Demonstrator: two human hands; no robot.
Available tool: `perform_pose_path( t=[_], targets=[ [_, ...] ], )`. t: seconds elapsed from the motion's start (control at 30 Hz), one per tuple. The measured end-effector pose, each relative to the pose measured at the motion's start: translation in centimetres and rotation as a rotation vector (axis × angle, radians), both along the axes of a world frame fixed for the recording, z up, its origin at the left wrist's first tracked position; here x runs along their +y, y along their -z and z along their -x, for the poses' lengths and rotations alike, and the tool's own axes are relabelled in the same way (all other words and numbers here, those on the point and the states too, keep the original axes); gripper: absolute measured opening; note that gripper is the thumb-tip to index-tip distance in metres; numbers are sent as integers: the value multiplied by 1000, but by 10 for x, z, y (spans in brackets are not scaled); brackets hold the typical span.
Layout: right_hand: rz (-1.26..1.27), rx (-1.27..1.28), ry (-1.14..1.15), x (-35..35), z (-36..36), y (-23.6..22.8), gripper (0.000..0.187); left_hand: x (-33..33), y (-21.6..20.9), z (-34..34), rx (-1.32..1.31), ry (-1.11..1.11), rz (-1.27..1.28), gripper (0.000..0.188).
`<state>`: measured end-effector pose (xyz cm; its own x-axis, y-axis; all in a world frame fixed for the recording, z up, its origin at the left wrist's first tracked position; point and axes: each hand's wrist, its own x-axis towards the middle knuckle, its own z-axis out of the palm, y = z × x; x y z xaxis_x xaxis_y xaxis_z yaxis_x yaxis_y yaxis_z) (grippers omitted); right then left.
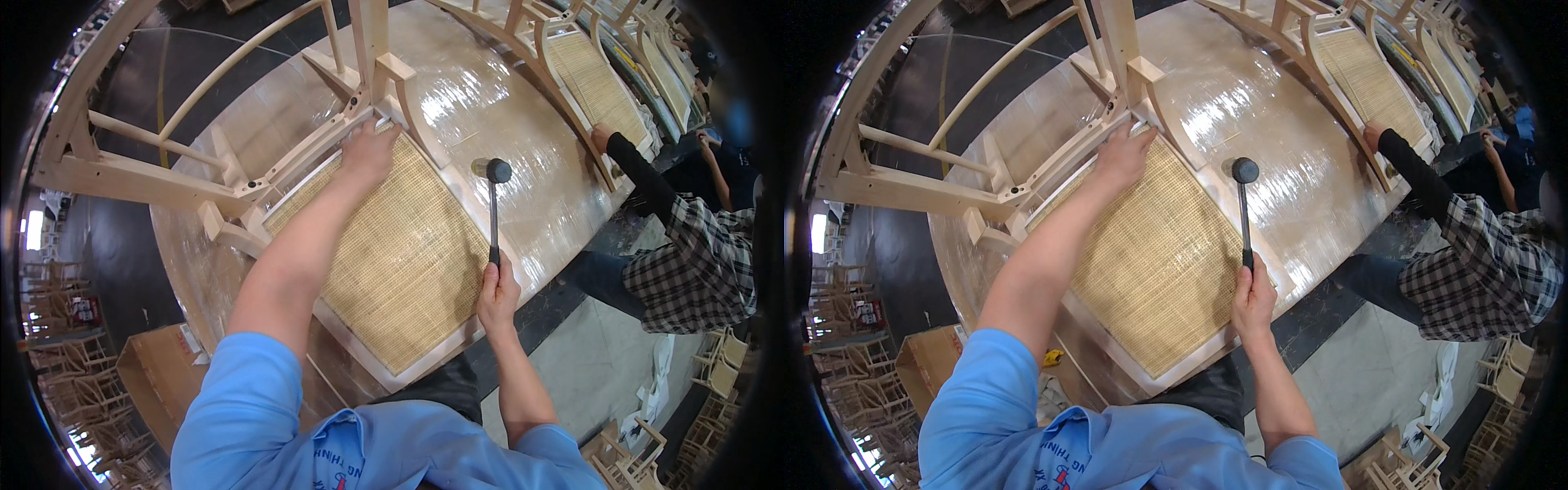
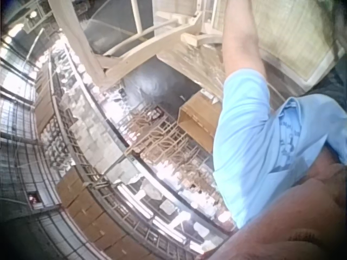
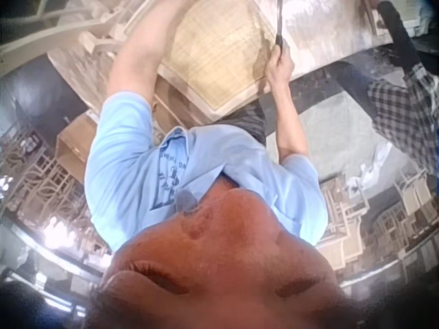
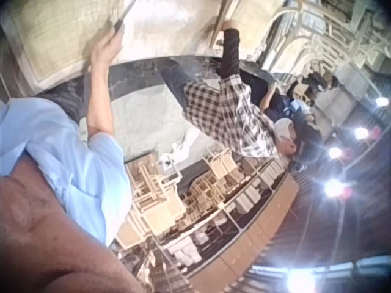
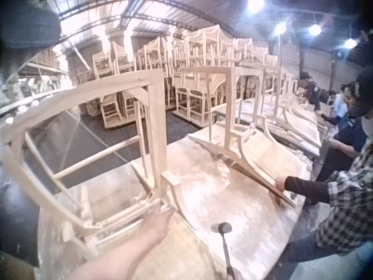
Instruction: The person assembles a wooden chair by inserting thin wooden strips into grooves along the seat frame and tapping them flush with a rubber mallet. The chair is upside down on a plastic-covered workbench. The person repeatedly picks strips from a nearby box and secures them around the seat perimeter.
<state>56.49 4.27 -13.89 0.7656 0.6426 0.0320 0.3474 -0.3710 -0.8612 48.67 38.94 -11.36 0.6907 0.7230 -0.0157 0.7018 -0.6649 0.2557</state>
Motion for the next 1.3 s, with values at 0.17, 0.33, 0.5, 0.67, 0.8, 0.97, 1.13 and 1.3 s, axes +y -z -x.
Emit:
perform_pose_path(
  t=[0.17,0.33,0.5,0.67,0.8,0.97,1.13,1.3],
  targets=[
    [220,5,-96,8,-10,-8,32,-4,-5,-2,16,-18,57,42],
    [9,-78,-19,11,-2,-1,29,-1,-11,-8,53,-4,64,43],
    [69,7,-44,5,2,-12,30,-3,-4,2,60,-18,31,43],
    [141,-155,-112,-1,-9,7,33,-2,-4,-7,32,24,-18,43],
    [-24,9,28,-4,4,-21,30,2,-10,0,64,0,-2,42],
    [178,-88,-69,-22,-8,0,32,0,-9,-5,45,3,57,41],
    [8,-114,-53,-2,0,-10,34,1,-12,-1,13,30,66,42],
    [179,7,-127,24,-10,-20,34,8,-11,3,64,-9,56,42]
  ],
)
